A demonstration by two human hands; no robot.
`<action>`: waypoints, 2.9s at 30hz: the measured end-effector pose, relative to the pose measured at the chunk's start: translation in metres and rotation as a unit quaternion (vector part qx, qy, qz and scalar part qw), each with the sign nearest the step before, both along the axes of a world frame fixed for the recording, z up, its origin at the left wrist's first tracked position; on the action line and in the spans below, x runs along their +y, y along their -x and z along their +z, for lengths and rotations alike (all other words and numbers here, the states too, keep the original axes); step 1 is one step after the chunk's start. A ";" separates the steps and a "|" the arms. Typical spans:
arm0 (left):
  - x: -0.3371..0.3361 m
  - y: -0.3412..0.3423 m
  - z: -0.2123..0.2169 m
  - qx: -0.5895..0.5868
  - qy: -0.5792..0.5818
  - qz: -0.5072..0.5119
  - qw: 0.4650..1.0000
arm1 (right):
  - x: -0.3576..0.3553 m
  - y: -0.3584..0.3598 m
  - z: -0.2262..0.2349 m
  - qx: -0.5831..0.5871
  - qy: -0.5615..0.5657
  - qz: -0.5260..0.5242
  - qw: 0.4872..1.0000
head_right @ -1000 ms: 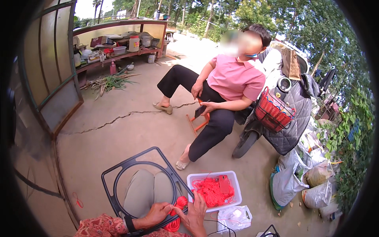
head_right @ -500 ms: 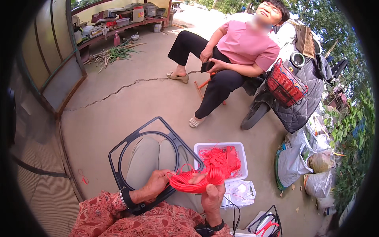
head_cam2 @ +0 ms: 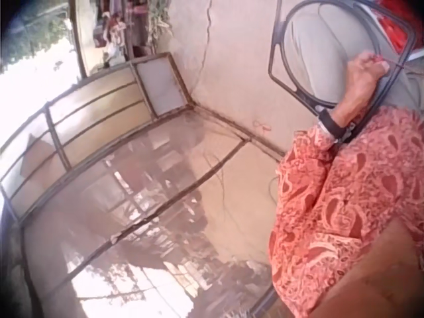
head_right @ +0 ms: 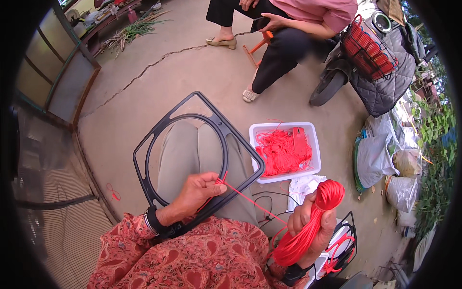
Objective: Winding a red cord onto a black circular frame component.
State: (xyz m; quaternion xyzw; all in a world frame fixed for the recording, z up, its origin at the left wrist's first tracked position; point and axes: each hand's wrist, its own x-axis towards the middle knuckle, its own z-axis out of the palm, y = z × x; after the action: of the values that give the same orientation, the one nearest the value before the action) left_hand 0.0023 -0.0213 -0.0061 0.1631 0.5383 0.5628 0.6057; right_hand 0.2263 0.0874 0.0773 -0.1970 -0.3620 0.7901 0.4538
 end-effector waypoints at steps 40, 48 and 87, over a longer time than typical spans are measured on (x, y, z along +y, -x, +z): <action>-0.020 -0.010 -0.007 0.326 -0.081 -0.050 0.941 | 0.043 0.162 -0.042 -0.347 -0.602 0.483 0.533; -0.010 -0.005 -0.023 0.317 -0.111 -0.020 0.942 | 0.039 0.132 -0.032 -0.276 -0.534 0.290 0.745; 0.000 0.000 -0.033 0.305 -0.060 0.031 0.950 | 0.033 0.043 -0.140 -0.248 0.013 -0.054 0.967</action>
State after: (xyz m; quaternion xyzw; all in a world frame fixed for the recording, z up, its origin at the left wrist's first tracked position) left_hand 0.0028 -0.0213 -0.0396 0.3459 0.6675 0.5361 0.3840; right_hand 0.1832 0.1201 -0.0626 -0.4119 -0.4414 0.6957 0.3893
